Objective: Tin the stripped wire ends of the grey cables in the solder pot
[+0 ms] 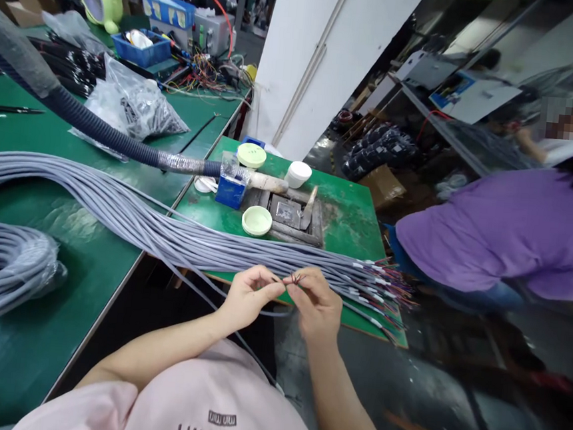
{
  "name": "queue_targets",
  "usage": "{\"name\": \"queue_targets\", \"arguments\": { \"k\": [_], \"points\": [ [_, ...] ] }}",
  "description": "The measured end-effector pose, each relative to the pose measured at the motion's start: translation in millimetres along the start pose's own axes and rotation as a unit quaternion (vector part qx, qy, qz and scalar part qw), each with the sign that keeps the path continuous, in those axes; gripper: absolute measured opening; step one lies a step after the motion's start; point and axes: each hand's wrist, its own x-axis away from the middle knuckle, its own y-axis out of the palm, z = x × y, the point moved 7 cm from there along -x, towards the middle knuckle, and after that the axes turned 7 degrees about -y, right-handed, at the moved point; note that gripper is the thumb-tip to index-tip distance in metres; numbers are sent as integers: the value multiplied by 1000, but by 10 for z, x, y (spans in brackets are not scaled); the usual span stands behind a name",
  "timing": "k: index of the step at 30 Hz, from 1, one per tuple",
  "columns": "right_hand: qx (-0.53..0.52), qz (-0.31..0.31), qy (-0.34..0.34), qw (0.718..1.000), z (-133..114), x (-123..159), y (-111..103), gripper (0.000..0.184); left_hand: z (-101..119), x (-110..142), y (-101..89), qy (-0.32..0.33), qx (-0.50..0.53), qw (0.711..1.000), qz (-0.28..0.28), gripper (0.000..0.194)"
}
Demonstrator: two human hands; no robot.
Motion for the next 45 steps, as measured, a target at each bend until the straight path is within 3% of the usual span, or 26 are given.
{"name": "queue_targets", "arguments": {
  "k": [5, 10, 14, 18, 21, 25, 33, 36, 41, 45],
  "points": [
    [-35, 1, 29, 999, 165, -91, 130, 5, -77, -100, 3, -35, 100, 994, 17, 36],
    [-16, -18, 15, 1000, 164, -335, 227, 10, 42, -218, -65, -15, 97, 995, 31, 35],
    [79, -40, -15, 996, 256, -673, 246, 12, 271, -247, -179, 56, -115, 992, 5, 21],
    [149, -79, -24, 985, 523, -1016, 348, 13, 448, -210, -363, 188, -368, 910, 32, 11],
    [211, -124, 0, 970, 761, -1169, 490, 14, 421, -219, -463, 223, -441, 868, 38, 9],
    [309, -187, 12, 932, 960, -1240, 672, 16, 381, -230, -478, 248, -471, 846, 27, 9],
    [472, -290, 26, 832, 1117, -1248, 850, 23, 374, -249, -475, 245, -488, 838, 24, 10],
    [497, -309, 33, 810, 1142, -1235, 898, 25, 364, -252, -475, 241, -489, 838, 20, 11],
    [498, -310, 31, 809, 1100, -1272, 871, 25, 381, -273, -491, 219, -486, 846, 12, 10],
    [481, -237, 37, 843, 1025, -1459, 555, 25, 421, -309, -515, 195, -462, 865, -12, 8]
  ]
}}
